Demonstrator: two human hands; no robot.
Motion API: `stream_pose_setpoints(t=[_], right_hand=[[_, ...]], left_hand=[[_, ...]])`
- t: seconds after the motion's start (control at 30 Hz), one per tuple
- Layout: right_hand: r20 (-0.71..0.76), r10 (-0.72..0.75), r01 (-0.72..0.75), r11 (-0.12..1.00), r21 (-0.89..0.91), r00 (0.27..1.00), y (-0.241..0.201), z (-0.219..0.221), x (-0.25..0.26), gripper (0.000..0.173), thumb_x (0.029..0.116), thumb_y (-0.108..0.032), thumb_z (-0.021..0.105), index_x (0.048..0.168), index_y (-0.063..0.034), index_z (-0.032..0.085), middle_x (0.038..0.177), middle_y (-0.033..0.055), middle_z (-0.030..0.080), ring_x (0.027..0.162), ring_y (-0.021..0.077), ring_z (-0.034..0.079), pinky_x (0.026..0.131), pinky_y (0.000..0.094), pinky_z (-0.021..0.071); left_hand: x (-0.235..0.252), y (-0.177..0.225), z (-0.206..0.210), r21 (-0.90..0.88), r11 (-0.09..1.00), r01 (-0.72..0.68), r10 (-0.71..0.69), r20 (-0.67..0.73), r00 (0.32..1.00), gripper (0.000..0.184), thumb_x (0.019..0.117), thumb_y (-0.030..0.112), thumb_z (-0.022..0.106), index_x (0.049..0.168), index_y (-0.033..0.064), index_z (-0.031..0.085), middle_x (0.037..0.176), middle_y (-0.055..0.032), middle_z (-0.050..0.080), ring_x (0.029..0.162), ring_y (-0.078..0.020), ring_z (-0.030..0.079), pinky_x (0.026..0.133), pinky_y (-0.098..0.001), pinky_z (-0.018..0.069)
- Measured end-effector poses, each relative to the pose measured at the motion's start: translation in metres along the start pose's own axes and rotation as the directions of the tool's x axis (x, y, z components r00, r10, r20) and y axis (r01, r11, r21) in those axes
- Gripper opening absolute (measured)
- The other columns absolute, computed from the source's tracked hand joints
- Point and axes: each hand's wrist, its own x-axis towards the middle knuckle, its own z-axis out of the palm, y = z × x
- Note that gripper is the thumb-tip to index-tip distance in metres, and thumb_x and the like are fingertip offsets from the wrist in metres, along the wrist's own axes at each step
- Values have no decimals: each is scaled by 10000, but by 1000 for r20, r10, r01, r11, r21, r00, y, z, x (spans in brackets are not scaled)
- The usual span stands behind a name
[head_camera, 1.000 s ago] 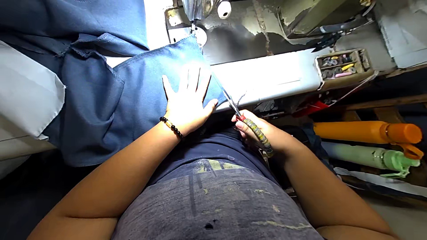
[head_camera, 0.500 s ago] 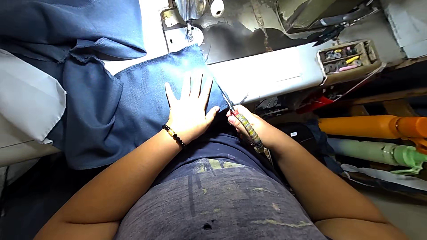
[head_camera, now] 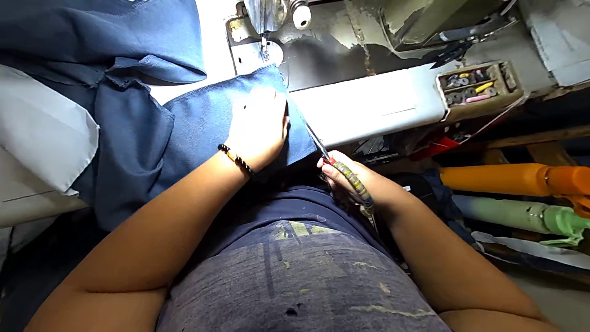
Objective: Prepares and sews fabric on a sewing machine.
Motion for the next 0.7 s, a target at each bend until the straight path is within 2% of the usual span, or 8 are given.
stream_pose_setpoints(t=[0.03,0.1,0.13,0.2,0.33,0.4,0.53,0.7], right_hand=[[49,35,-38,998,52,998,-2,-2,-1,373,1054,-484,462,1230,-162,528,720,-14,550,563,53,558,521,192,484],[86,62,-70,994,90,994,-4,-3,0,400,1046,-505,452,1246,-165,516,736,-14,556,581,51,569,540,191,496],[78,62,-69,994,87,995,-4,-1,2,408,1046,-509,454,1250,-162,517,737,-13,554,585,51,568,544,191,494],[42,51,-53,997,59,998,-4,3,4,415,1058,-496,445,1273,-147,511,729,-9,539,577,55,548,537,199,480],[-32,20,-21,999,-33,999,-6,8,11,407,1059,-519,436,1212,-150,515,707,11,533,559,89,547,513,241,478],[-66,-3,-4,995,-99,998,-6,9,12,413,1064,-510,428,1247,-153,525,728,10,542,591,99,564,546,264,499],[-111,-15,-2,988,-155,994,-4,13,12,403,1060,-522,443,1213,-160,532,726,5,540,597,106,557,549,283,488],[-202,-54,2,969,-249,978,-3,19,10,375,1057,-495,497,1154,-138,558,674,12,529,541,113,538,512,299,480]], left_hand=[[4,-6,2,0,1000,16,-16,-2,1000,480,1039,303,494,1420,19,559,1436,-234,542,1353,-422,502,1032,-637,392],[6,-12,11,11,998,69,-69,52,996,646,1056,414,379,1583,41,370,1649,-194,333,1520,-400,312,1172,-645,243],[3,-11,16,15,996,84,-85,69,994,686,1059,454,327,1617,54,300,1687,-166,264,1553,-380,247,1205,-640,180],[-7,-4,25,15,996,83,-84,64,994,703,1058,481,272,1638,83,255,1708,-129,229,1576,-348,202,1217,-642,137],[-18,7,29,14,997,80,-81,66,994,683,1067,468,242,1645,104,244,1710,-105,234,1579,-332,203,1223,-640,131],[-18,6,29,10,997,79,-80,70,994,679,1070,471,242,1643,107,257,1713,-103,225,1583,-322,193,1231,-625,125],[-17,7,27,13,996,83,-84,81,993,677,1069,465,255,1641,103,260,1713,-104,224,1585,-320,183,1234,-626,116],[-16,7,28,15,996,87,-88,79,993,756,1054,576,250,1646,106,239,1710,-114,229,1581,-334,191,1223,-646,117]])
